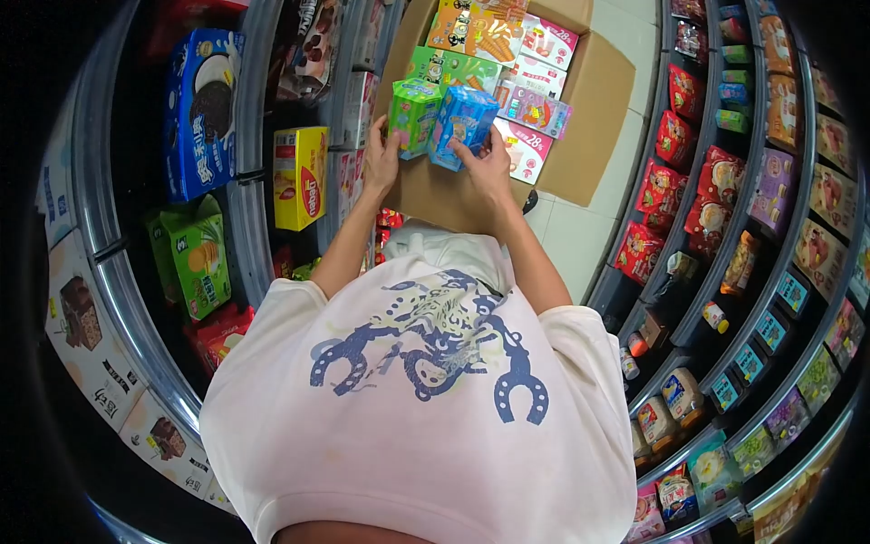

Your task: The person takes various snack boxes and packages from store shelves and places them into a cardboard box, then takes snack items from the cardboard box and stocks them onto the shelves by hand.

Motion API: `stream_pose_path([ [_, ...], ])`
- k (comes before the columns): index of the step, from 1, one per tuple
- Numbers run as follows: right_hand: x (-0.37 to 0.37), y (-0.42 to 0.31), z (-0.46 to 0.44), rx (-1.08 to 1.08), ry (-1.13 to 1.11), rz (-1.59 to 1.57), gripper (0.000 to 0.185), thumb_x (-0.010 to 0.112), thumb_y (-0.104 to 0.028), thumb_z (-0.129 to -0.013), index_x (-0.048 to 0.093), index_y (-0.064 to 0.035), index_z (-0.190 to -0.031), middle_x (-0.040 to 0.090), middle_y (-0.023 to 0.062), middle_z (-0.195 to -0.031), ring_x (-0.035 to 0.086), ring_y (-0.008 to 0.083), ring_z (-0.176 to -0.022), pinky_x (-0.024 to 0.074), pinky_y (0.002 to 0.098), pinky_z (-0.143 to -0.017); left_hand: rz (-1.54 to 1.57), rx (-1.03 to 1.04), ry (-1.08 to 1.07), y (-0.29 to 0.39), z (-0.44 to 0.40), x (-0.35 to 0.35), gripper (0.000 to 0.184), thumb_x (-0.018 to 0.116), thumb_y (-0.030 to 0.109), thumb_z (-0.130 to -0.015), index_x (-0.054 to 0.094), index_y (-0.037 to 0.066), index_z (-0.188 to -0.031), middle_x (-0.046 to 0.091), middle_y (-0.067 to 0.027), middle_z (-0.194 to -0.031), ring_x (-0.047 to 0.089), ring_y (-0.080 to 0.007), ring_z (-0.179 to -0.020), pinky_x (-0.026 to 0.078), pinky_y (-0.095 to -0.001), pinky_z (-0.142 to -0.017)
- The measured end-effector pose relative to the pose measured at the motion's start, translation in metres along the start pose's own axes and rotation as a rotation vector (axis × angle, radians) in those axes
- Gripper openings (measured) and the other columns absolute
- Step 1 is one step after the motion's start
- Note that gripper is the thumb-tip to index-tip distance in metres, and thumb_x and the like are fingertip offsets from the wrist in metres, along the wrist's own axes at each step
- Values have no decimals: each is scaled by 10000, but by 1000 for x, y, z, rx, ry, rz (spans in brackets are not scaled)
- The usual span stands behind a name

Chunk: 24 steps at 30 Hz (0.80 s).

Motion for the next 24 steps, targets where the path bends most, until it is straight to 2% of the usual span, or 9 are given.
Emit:
stream_pose_path([
  [2, 0, 10, -4, 26, -8, 3, 632, 754, -201, -814, 434, 37, -1304, 617, 106, -1110, 606, 138, -956, 502, 268, -811, 3, -2, -12, 7, -1, -4, 543, 530, 334, -931, 429, -36, -1315, 499, -259, -1290, 479, -381, -1203, 363, -410, -1020],
  [6, -1, 20, 4, 9, 0, -110, 647, 744, -207, -820, 421, 26, -1330, 593, 109, -1158, 588, 160, -1039, 505, 285, -853, 17, 38, -19, 3, -1, -5, 545, 539, 338, -928, 433, -36, -1311, 499, -257, -1288, 479, -378, -1204, 368, -410, -1015],
  [9, -7, 24, 14, 36, 31, 115, 642, 717, -200, -838, 410, -1, -1367, 584, 126, -1195, 567, 188, -1108, 505, 301, -873, 38, 58, -13, -3, 0, -5, 542, 547, 328, -925, 433, -34, -1312, 503, -254, -1282, 483, -377, -1200, 368, -409, -1015],
  [12, -13, 24, 27, 9, 82, 210, 614, 689, -188, -855, 421, -26, -1383, 569, 147, -1248, 544, 220, -1166, 496, 310, -887, 46, 58, -11, -3, 1, -7, 532, 555, 316, -923, 436, -27, -1312, 513, -247, -1270, 491, -373, -1189, 373, -407, -1011],
  [18, -42, 28, 53, -15, 140, 221, 493, 661, -195, -870, 521, -24, -1311, 580, 171, -1254, 557, 218, -1162, 484, 318, -911, 138, 17, -1, -19, -4, -4, 484, 551, 279, -927, 454, -13, -1300, 553, -207, -1224, 542, -314, -1126, 422, -380, -965],
  [20, -53, 38, 63, 17, 201, 199, 455, 655, -202, -872, 551, -29, -1280, 603, 166, -1219, 582, 210, -1122, 489, 319, -905, 196, -16, 1, -28, -5, -3, 465, 541, 265, -931, 458, -11, -1296, 563, -192, -1213, 558, -286, -1103, 438, -366, -948],
  [21, -59, 42, 68, 34, 230, 188, 437, 652, -206, -873, 565, -31, -1264, 615, 164, -1202, 594, 206, -1102, 491, 319, -902, 182, -47, -18, -28, -4, -4, 466, 490, 281, -962, 444, -21, -1313, 562, -155, -1230, 534, -236, -1140, 410, -328, -975],
  [24, -74, 51, 84, 84, 239, 228, 394, 642, -203, -875, 591, -23, -1222, 647, 142, -1147, 627, 189, -1027, 496, 316, -890, 207, -64, 16, -34, -2, -6, 452, 483, 278, -966, 451, -18, -1306, 572, -140, -1217, 536, -226, -1138, 414, -320, -969],
])
Point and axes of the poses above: each hand's wrist, its own z-axis away from the middle knuckle, its own x-axis out of the palm, y = z × x, the point moved 4 cm from there along -z, towards the middle knuckle
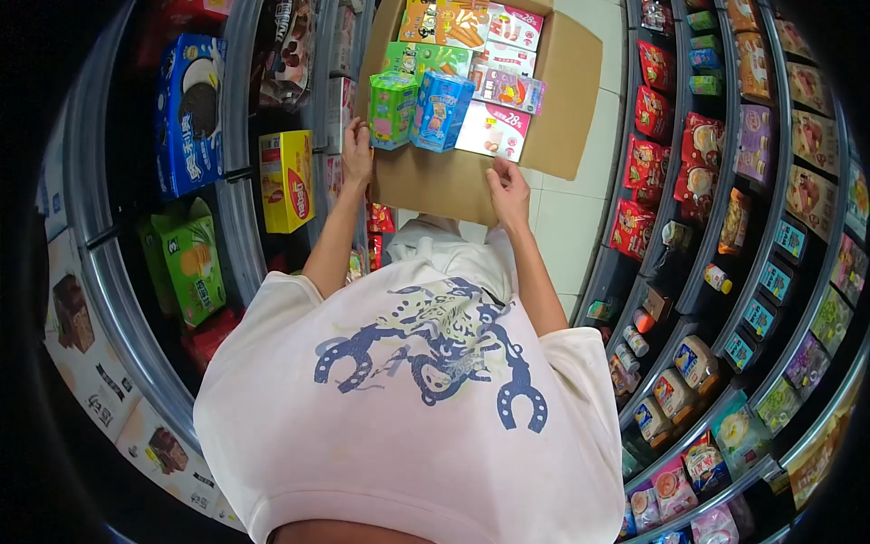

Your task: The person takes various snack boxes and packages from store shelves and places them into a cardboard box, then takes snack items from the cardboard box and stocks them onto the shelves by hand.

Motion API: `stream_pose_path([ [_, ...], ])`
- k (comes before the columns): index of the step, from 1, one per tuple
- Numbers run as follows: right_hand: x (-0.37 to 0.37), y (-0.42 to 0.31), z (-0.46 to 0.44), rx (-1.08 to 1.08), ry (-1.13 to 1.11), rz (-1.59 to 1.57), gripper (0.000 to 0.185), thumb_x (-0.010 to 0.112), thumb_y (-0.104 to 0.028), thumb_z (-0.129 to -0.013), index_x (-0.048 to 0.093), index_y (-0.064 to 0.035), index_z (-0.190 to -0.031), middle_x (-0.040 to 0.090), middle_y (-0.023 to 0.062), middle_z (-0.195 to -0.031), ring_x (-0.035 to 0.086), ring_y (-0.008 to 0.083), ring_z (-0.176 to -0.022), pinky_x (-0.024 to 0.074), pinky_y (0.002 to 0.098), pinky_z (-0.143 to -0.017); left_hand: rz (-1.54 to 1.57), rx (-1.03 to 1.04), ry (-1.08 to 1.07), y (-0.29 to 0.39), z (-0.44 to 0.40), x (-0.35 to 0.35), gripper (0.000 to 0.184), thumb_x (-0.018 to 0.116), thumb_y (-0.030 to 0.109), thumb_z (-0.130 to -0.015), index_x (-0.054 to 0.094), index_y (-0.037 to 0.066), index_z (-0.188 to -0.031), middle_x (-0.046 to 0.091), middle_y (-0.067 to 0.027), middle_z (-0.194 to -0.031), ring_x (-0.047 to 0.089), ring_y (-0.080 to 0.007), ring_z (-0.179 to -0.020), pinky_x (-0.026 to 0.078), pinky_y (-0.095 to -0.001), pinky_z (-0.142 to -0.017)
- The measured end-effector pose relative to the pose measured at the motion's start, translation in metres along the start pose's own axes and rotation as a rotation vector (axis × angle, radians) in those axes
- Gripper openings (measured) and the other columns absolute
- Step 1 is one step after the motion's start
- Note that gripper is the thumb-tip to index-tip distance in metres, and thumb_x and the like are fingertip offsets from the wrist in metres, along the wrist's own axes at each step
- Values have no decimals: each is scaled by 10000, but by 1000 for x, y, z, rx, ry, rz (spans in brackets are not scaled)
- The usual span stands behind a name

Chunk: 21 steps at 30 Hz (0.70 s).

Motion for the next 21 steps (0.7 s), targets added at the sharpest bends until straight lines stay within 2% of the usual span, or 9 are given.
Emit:
stream_pose_path([
  [6, -28, 23, 16, 28, -106, 78, 348, 628, -180, -888, 610, -4, -1187, 671, 86, -1073, 622, 134, -954, 482, 277, -875, -97, -120, 216, -9, 40, -10, 399, 506, 282, -947, 533, -12, -1216, 588, -186, -1174, 568, -276, -1089, 438, -357, -929],
  [11, -63, 46, 15, -20, -205, 125, 354, 630, -194, -870, 615, 7, -1160, 684, 118, -1034, 649, 174, -929, 506, 297, -850, -205, -159, 363, -48, 95, -4, 401, 535, 291, -911, 553, -31, -1150, 570, -191, -1110, 545, -332, -1037, 420, -390, -925],
  [14, -95, 58, 18, -72, -233, 144, 346, 629, -193, -873, 616, 15, -1150, 684, 119, -1027, 649, 171, -920, 506, 296, -844, -274, -137, 495, -45, 140, 6, 383, 565, 273, -894, 554, -32, -1125, 551, -190, -1125, 525, -344, -1055, 407, -417, -930],
  [17, -127, 74, 24, -99, -258, 115, 332, 627, -185, -882, 617, 20, -1143, 681, 120, -1027, 642, 165, -912, 503, 287, -830, -505, -53, 580, -38, 185, 30, 377, 642, 246, -844, 552, -7, -1109, 550, -178, -1120, 508, -352, -1072, 396, -441, -928],
  [19, -149, 104, 26, -86, -272, 59, 323, 626, -178, -890, 616, 23, -1143, 675, 116, -1026, 633, 159, -910, 499, 277, -817, -507, 81, 533, -37, 214, 50, 410, 704, 192, -773, 546, 19, -1109, 556, -172, -1101, 507, -355, -1069, 392, -455, -928],
  [20, -155, 128, 21, -76, -289, 14, 320, 626, -173, -894, 615, 25, -1145, 671, 111, -1025, 627, 155, -910, 495, 271, -809, -524, 32, 481, -38, 229, 61, 464, 723, 164, -721, 539, 29, -1125, 562, -172, -1097, 508, -359, -1072, 394, -448, -934],
  [21, -161, 149, 19, -4, -348, -31, 326, 626, -173, -898, 609, 25, -1157, 661, 102, -1018, 615, 149, -906, 489, 267, -801, -516, 62, 541, -35, 249, 72, 461, 714, 147, -704, 544, 32, -1118, 564, -181, -1093, 509, -364, -1073, 396, -442, -942],
])
Point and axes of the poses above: each hand's wrist, its own z-axis away from the middle knuckle, its own x-axis out of the palm, y = z × x, the point moved 4 cm from there along -z, towards the middle knuckle
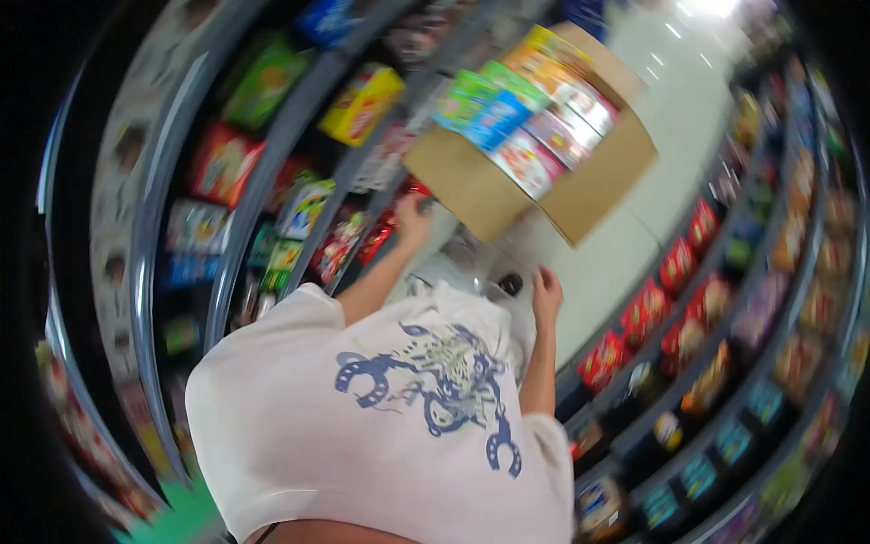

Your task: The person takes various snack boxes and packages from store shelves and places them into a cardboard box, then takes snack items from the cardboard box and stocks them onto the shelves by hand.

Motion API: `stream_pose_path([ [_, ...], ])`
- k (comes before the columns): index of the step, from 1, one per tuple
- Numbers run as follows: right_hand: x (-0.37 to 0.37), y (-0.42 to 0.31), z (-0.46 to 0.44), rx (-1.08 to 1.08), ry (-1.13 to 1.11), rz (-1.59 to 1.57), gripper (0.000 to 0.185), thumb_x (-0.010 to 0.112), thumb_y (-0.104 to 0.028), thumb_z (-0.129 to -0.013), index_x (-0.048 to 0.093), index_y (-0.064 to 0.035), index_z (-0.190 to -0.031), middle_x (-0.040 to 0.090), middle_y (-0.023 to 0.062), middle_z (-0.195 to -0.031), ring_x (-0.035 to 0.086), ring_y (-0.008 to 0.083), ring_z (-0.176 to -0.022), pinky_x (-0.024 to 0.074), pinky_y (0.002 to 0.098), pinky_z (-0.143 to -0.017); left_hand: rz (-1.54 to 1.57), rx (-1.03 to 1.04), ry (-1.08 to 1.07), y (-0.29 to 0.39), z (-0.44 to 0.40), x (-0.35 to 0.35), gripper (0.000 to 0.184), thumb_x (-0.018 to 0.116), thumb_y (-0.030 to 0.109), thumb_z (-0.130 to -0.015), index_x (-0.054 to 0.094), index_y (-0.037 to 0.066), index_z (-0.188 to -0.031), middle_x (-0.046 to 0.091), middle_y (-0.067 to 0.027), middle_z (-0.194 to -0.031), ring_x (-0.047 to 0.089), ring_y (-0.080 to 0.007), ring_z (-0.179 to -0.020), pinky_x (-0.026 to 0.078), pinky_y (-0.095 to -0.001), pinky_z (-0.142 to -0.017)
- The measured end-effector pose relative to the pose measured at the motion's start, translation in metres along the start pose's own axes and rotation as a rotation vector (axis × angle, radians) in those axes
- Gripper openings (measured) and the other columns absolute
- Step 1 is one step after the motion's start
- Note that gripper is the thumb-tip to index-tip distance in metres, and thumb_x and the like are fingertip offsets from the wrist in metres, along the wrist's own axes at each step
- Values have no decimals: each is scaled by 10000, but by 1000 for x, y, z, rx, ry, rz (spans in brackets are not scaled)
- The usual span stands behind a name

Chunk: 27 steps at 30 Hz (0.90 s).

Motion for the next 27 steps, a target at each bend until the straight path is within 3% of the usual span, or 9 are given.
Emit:
stream_pose_path([
  [2, -5, 14, 14, 126, -66, 28, 364, 625, -241, -905, 594, -32, -1201, 645, 66, -1030, 613, 143, -918, 505, 283, -724, 66, -99, -6, -2, 33, -7, 430, 682, 148, -720, 556, 32, -1114, 562, -184, -1112, 506, -369, -1095, 397, -437, -970],
  [5, -13, 29, 24, 210, -162, 15, 375, 611, -220, -909, 569, -18, -1222, 625, 51, -995, 597, 128, -881, 490, 280, -721, 70, -265, -119, 20, 64, -33, 399, 645, 192, -751, 581, 58, -1122, 558, -186, -1149, 500, -364, -1131, 402, -424, -994],
  [11, -9, 19, 27, 211, -226, 55, 390, 600, -221, -915, 548, -18, -1245, 627, 38, -1011, 592, 126, -872, 483, 293, -726, 75, -314, -381, 6, 76, -47, 392, 637, 251, -764, 605, 69, -1110, 541, -187, -1198, 501, -348, -1161, 413, -408, -995],
  [15, 12, -12, 23, 167, -234, 68, 397, 592, -224, -916, 540, -29, -1257, 631, 37, -1016, 591, 127, -863, 482, 292, -732, 97, -275, -335, 5, 66, -68, 370, 624, 219, -781, 591, 70, -1117, 540, -145, -1202, 508, -331, -1154, 418, -392, -980],
  [22, 117, -68, 26, 20, -350, 161, 432, 591, -255, -922, 533, -16, -1278, 628, 62, -1061, 602, 163, -922, 496, 340, -816, 68, 20, -244, -6, 28, -161, 354, 617, 167, -789, 568, 65, -1124, 530, -122, -1168, 495, -313, -1142, 408, -438, -968],
  [24, 160, -82, 37, -1, -408, 178, 425, 601, -231, -922, 528, -8, -1277, 622, 58, -1059, 597, 148, -928, 492, 313, -798, 71, 97, -200, -2, 8, -206, 350, 623, 159, -790, 576, 55, -1121, 523, -122, -1182, 489, -324, -1155, 391, -454, -991],
  [27, 227, -108, 63, -51, -526, 181, 416, 599, -209, -927, 524, 9, -1274, 619, 65, -1085, 593, 144, -948, 487, 294, -806, 24, 311, 39, 18, -28, -283, 338, 638, 121, -761, 584, 44, -1086, 539, -122, -1153, 504, -314, -1111, 383, -447, -993],
])
Point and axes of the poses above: each hand's wrist, its own z-axis away from the middle knuckle, its own x-axis out of the palm, y = z × x, the point moved 4 cm from there along -z, towards the middle knuckle
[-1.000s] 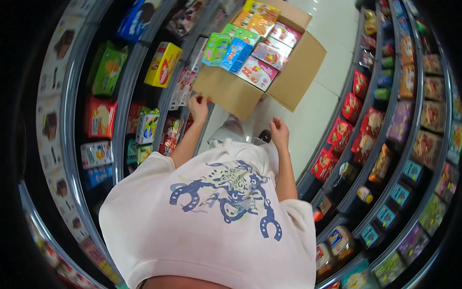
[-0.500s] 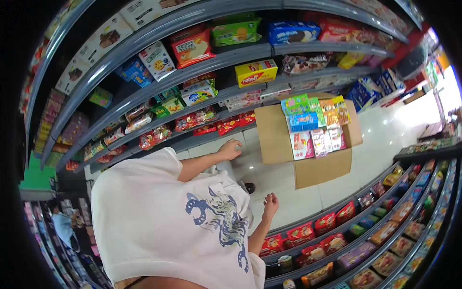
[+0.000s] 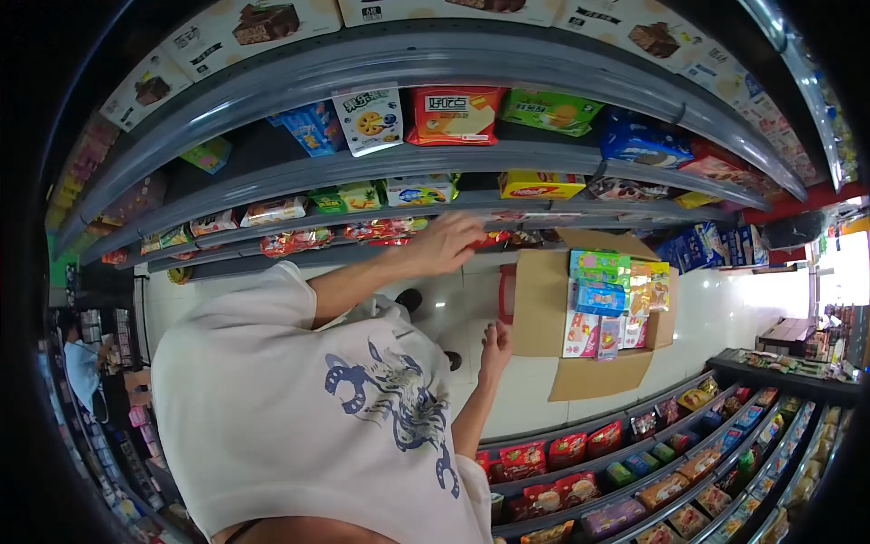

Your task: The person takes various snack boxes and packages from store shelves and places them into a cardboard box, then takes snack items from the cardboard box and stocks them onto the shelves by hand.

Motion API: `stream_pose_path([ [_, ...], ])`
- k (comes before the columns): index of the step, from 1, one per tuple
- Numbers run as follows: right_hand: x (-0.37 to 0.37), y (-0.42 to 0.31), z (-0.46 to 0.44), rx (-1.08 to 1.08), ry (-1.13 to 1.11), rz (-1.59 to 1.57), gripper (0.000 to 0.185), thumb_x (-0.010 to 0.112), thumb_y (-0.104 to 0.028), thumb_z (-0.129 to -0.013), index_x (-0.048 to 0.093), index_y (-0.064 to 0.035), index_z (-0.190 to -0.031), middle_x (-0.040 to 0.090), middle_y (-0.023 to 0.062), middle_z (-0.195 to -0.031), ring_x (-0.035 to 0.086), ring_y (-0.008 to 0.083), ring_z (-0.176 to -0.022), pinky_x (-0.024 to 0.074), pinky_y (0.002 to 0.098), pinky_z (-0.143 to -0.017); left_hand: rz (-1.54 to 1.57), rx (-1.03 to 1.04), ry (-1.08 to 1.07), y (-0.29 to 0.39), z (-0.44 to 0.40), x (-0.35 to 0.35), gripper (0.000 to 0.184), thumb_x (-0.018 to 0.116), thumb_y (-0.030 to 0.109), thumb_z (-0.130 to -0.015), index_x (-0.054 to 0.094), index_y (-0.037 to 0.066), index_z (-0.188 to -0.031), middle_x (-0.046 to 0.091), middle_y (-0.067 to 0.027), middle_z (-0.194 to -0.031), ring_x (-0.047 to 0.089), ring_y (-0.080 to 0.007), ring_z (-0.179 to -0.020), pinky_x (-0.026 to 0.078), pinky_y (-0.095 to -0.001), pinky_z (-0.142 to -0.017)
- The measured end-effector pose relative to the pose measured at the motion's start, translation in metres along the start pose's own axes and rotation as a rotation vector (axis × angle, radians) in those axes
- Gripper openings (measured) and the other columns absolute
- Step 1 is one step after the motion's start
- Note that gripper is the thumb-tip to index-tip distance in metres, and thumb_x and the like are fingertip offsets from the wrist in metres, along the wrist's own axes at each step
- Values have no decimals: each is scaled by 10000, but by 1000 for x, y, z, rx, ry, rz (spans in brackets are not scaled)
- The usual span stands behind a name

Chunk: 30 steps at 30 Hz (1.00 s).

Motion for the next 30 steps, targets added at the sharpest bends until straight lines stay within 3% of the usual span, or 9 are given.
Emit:
stream_pose_path([
  [6, 103, -88, -1, -89, -172, -95, 376, 571, -135, -939, 512, 32, -1271, 615, 100, -1157, 590, 159, -1009, 464, 293, -898, -177, 150, 309, -6, -67, -111, 297, 645, 118, -762, 621, 55, -1051, 556, -112, -1156, 519, -302, -1112, 427, -436, -933],
  [12, 127, -156, -21, -251, -300, -66, 339, 567, -90, -938, 519, 30, -1251, 617, 95, -1150, 585, 166, -1029, 446, 290, -938, -234, -51, 304, -27, -100, -131, 284, 634, 152, -809, 633, 101, -1088, 619, -101, -1101, 612, -300, -939, 494, -415, -809],
  [13, 126, -165, -29, -271, -302, -62, 330, 567, -89, -939, 519, 28, -1244, 618, 94, -1152, 585, 166, -1035, 443, 285, -942, -194, -173, 258, -27, -106, -133, 287, 619, 194, -820, 635, 105, -1092, 644, -121, -1003, 624, -322, -845, 503, -416, -756],
  [17, 122, -232, -56, -497, -244, 3, 321, 590, -88, -921, 544, 10, -1224, 605, 98, -1183, 575, 158, -1049, 450, 285, -920, -556, -42, 447, -30, -119, -143, 350, 625, 229, -802, 618, 97, -1126, 639, -179, -919, 618, -373, -840, 495, -459, -758],
  [19, 122, -270, -74, -617, -223, 73, 324, 609, -81, -903, 557, -2, -1212, 598, 101, -1201, 570, 156, -1054, 459, 288, -896, -612, -193, 341, -39, -121, -137, 388, 627, 234, -796, 599, 69, -1146, 639, -199, -933, 613, -390, -854, 482, -480, -784],
  [23, 139, -348, -106, -986, -177, 238, 324, 647, -85, -842, 590, -19, -1155, 597, 136, -1155, 574, 257, -1029, 477, 335, -860, -753, -135, 416, -43, -128, -132, 460, 635, 247, -780, 566, 15, -1170, 642, -222, -954, 607, -412, -878, 451, -505, -846],
  [25, 146, -381, -121, -1219, -109, 411, 336, 666, -114, -819, 593, -20, -1134, 591, 162, -1138, 567, 323, -1028, 483, 362, -853, -772, -246, 307, -41, -134, -132, 491, 641, 258, -772, 552, 9, -1186, 635, -237, -992, 601, -420, -911, 430, -513, -882],
  [28, 162, -416, -146, -1327, 15, 595, 361, 672, -186, -810, 596, -29, -1126, 573, 189, -1155, 529, 384, -1067, 443, 439, -925, -840, -355, 228, -33, -129, -123, 567, 683, 232, -731, 525, 33, -1238, 587, -231, -1129, 544, -397, -1062, 376, -509, -968],
  [30, 175, -416, -161, -1431, 94, 795, 428, 673, -256, -803, 589, -54, -1171, 557, 178, -1219, 503, 363, -1144, 389, 474, -985, -856, -342, 246, -21, -129, -122, 602, 705, 204, -711, 515, 49, -1261, 559, -211, -1190, 507, -378, -1127, 343, -508, -1011],
])
Point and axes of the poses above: each hand's wrist, its own z-axis away from the middle knuckle, its own x-axis out of the palm, y = z × x, the point moved 4 cm from there along -z, towards the middle knuckle
